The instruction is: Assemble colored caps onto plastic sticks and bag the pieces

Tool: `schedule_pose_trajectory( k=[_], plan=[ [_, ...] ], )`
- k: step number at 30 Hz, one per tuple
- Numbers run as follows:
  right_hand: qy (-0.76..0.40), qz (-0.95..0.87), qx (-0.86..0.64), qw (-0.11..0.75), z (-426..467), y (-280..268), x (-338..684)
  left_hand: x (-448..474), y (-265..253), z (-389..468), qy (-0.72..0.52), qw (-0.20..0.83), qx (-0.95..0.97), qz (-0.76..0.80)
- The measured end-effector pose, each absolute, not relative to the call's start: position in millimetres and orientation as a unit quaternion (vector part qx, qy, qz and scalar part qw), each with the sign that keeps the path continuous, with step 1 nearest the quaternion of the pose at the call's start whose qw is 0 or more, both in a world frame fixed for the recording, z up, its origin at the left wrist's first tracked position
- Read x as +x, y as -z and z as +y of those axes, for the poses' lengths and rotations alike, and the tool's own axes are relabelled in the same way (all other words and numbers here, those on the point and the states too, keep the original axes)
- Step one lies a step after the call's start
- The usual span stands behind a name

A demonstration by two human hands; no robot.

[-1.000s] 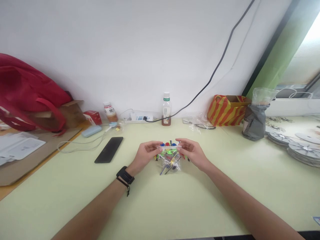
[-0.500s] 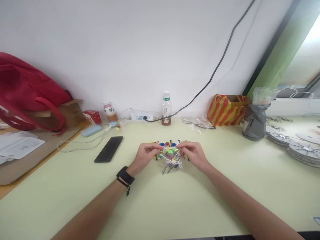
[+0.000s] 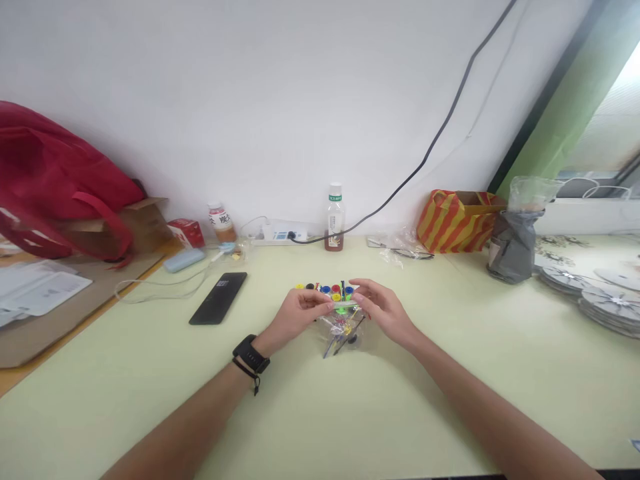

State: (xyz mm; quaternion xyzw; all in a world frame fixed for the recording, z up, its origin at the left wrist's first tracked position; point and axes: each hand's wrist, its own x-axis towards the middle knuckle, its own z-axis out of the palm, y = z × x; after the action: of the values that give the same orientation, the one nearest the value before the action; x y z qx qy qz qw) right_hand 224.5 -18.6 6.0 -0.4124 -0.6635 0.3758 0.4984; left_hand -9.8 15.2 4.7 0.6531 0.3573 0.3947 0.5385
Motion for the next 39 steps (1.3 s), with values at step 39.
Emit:
schedule_pose_trajectory(
  k=[39],
  plan=[
    [-0.525, -0.759, -0.337, 0.186, -21, -48, 273, -5, -17, -5, -0.332, 0.191, 0.885, 0.264]
  ],
)
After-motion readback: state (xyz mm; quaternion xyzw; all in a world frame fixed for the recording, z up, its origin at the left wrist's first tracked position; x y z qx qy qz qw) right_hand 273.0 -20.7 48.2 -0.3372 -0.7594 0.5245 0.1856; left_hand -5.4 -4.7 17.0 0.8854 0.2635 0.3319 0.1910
